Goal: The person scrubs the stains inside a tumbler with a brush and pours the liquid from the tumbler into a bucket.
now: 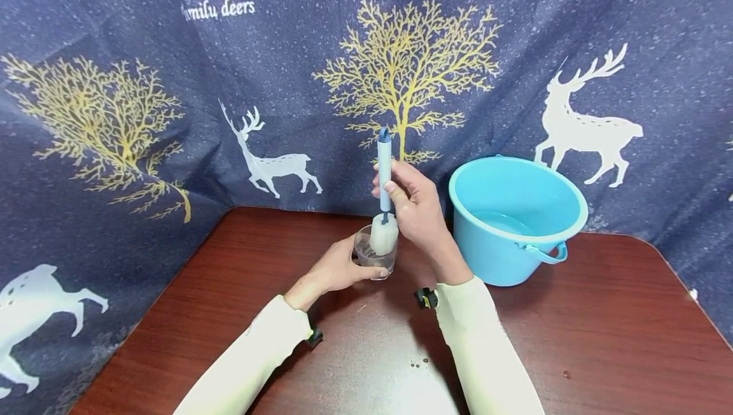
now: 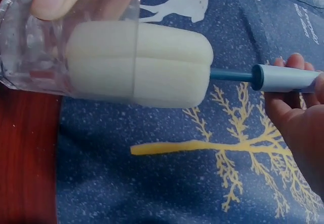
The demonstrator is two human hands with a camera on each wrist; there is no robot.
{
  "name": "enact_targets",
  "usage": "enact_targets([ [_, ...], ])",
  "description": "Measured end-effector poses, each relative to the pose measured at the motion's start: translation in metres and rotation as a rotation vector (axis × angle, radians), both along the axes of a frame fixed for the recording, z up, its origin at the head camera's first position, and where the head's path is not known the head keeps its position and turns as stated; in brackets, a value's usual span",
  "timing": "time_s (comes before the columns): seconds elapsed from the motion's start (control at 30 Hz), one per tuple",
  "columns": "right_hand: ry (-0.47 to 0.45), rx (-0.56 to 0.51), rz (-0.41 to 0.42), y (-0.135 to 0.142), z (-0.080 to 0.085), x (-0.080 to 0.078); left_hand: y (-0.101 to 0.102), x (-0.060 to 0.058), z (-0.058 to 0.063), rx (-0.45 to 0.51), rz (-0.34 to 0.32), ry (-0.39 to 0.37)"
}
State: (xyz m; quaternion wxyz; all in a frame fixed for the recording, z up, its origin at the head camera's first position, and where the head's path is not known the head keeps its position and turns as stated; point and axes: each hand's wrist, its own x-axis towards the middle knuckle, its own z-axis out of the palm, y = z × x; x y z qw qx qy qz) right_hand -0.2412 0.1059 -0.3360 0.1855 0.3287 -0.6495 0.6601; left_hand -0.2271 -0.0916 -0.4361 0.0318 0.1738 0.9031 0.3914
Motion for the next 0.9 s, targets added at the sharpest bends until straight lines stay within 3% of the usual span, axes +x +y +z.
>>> enact_targets([
  [0.27, -0.036, 0.063, -0.021, 0.001, 0.008, 0.004, 0.001, 0.000, 0.000, -0.008, 0.019, 0.017],
  [0.53, -0.150, 0.094, -0.087, -0.001, 0.016, 0.015, 0.001, 0.002, 0.001, -0.005, 0.020, 0.013],
  [0.9, -0.279, 0.043, -0.088, -0.003, 0.023, 0.022, 0.000, 0.000, 0.000, 0.011, 0.010, 0.008],
])
